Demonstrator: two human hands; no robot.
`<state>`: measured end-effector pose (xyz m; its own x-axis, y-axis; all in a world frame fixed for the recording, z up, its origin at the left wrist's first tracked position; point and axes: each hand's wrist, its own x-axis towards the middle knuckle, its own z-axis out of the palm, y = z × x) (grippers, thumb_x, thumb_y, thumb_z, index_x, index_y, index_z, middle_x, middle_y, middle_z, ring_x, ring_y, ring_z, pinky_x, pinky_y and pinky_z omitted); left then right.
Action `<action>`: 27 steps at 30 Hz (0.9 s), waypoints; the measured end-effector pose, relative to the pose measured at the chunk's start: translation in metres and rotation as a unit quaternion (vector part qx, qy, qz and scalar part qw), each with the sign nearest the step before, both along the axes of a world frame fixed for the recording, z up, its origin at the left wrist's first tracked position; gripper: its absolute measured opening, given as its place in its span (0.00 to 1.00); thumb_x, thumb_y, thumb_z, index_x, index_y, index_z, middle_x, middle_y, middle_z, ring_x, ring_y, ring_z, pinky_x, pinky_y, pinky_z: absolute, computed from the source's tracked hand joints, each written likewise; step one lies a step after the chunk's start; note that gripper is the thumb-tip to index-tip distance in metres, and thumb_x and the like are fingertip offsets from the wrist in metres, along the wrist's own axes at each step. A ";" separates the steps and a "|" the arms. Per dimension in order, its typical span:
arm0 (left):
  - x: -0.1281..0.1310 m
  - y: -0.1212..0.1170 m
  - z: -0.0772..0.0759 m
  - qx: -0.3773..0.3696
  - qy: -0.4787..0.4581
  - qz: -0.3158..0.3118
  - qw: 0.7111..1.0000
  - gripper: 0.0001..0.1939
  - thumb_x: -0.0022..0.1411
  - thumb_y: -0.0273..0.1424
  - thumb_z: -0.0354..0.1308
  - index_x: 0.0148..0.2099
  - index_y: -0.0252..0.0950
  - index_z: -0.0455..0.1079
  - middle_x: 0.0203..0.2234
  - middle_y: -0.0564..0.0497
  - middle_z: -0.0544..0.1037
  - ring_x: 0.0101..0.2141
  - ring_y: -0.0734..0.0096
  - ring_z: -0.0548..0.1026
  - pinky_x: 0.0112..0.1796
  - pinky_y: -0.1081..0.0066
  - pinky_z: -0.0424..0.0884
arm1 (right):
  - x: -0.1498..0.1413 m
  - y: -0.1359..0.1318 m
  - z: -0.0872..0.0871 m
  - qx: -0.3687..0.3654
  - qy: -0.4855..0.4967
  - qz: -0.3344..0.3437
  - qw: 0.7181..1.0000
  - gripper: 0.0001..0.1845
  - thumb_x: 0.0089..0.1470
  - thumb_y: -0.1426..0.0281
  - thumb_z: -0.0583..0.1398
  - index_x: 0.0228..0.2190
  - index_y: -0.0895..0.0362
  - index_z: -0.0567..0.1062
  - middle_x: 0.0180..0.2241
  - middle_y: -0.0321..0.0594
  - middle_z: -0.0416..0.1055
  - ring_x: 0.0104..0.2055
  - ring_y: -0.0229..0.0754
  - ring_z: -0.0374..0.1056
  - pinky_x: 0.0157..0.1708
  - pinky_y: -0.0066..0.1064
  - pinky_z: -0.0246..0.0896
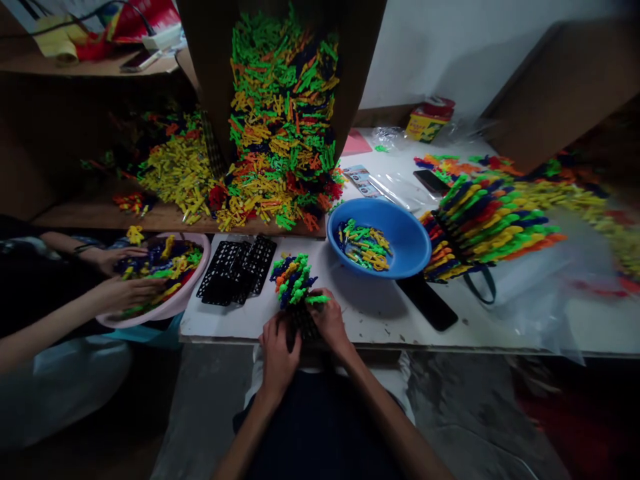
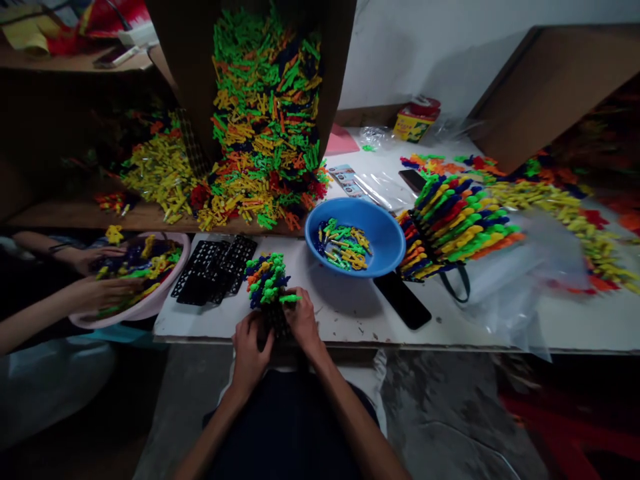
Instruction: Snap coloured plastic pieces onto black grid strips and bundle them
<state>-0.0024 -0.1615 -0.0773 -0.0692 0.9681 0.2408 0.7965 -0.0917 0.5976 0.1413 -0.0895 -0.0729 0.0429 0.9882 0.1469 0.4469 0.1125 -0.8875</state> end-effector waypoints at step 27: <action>-0.023 0.016 -0.034 0.067 0.026 -0.033 0.997 0.17 0.61 0.35 0.55 0.52 0.40 0.70 0.52 0.40 0.74 0.51 0.50 0.73 0.45 0.54 0.71 | -0.002 0.004 0.014 0.060 -0.222 -0.023 0.973 0.05 0.60 0.70 0.59 0.38 0.51 0.75 0.45 0.44 0.71 0.49 0.52 0.65 0.47 0.44 0.63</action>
